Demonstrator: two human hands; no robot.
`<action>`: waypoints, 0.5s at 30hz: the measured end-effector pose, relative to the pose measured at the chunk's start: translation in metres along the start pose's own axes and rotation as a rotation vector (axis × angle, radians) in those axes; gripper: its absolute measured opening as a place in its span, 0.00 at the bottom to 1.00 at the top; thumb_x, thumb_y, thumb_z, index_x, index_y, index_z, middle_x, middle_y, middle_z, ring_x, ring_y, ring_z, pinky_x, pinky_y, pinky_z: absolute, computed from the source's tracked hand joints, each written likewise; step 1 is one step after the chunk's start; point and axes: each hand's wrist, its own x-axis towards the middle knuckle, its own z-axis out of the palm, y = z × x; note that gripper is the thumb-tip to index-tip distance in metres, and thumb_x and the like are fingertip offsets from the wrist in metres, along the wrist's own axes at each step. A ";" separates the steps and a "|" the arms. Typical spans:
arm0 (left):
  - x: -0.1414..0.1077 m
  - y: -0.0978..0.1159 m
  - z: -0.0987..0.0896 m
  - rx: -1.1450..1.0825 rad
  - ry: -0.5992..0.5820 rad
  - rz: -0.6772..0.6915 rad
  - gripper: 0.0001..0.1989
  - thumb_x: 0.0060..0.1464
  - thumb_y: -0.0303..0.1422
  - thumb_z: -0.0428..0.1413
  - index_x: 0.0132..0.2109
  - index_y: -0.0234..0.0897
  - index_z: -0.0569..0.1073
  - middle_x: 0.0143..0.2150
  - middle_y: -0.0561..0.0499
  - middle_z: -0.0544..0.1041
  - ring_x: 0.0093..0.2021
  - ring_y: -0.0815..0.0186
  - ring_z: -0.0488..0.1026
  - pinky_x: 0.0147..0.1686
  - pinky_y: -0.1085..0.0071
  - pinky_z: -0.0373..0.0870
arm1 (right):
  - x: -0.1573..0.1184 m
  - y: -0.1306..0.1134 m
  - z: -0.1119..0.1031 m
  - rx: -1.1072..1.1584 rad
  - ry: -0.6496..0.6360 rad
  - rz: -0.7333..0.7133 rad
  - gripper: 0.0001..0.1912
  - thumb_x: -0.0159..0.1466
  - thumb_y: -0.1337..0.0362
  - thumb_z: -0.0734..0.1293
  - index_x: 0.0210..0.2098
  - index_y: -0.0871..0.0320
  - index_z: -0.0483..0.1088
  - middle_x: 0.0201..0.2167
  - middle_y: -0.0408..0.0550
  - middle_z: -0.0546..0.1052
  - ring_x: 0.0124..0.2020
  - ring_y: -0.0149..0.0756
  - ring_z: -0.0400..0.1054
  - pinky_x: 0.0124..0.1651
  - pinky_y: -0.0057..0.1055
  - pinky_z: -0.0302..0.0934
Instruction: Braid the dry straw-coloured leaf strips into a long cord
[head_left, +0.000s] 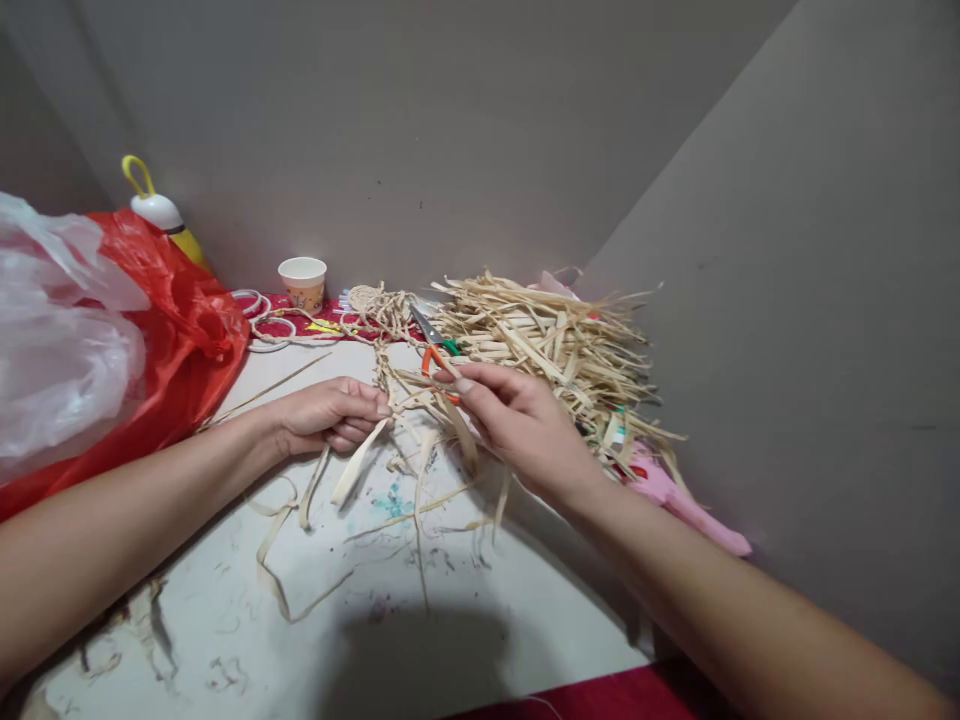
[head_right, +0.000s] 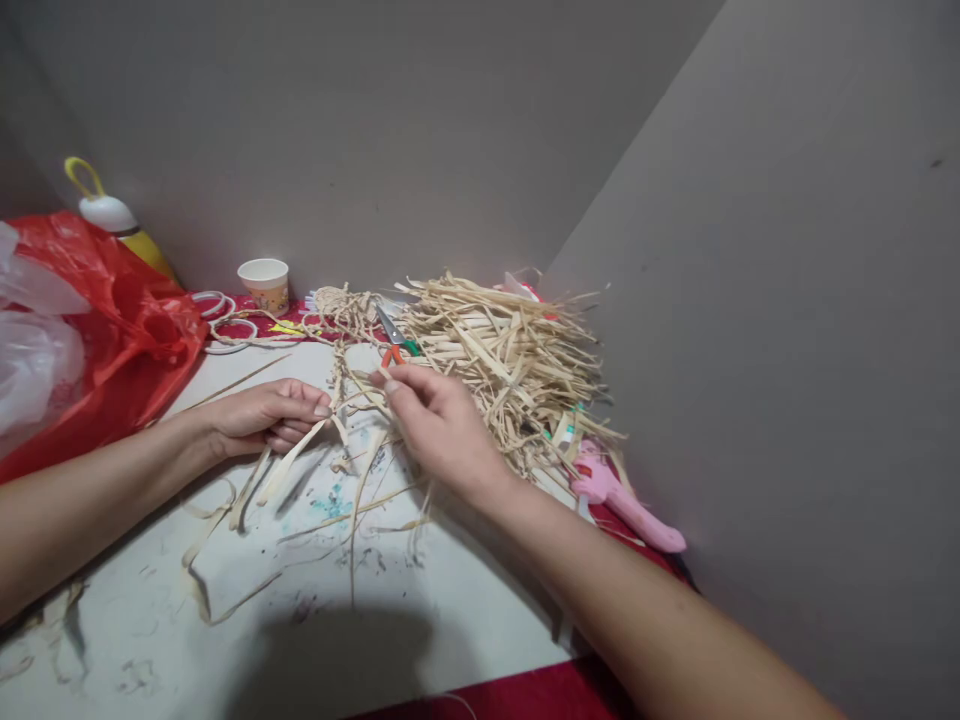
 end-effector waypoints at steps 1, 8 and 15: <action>0.000 0.000 0.000 0.008 0.000 0.001 0.12 0.51 0.28 0.58 0.25 0.34 0.61 0.18 0.63 0.47 0.16 0.81 0.41 0.14 0.84 0.38 | 0.005 0.001 0.003 -0.044 -0.019 -0.062 0.12 0.61 0.59 0.62 0.36 0.59 0.73 0.29 0.45 0.72 0.32 0.32 0.64 0.34 0.26 0.57; -0.003 0.002 0.002 0.029 0.017 0.035 0.12 0.51 0.30 0.59 0.26 0.33 0.63 0.18 0.63 0.47 0.16 0.82 0.41 0.14 0.84 0.39 | 0.027 -0.001 0.004 -0.386 -0.416 0.083 0.12 0.55 0.62 0.66 0.18 0.60 0.65 0.15 0.37 0.57 0.19 0.24 0.49 0.22 0.24 0.44; 0.000 -0.005 0.006 0.065 0.032 0.080 0.12 0.48 0.32 0.61 0.27 0.34 0.64 0.17 0.63 0.50 0.16 0.81 0.44 0.15 0.82 0.39 | -0.012 -0.005 -0.026 -0.231 -0.669 0.260 0.19 0.61 0.51 0.62 0.26 0.60 0.73 0.15 0.37 0.55 0.18 0.25 0.43 0.20 0.25 0.40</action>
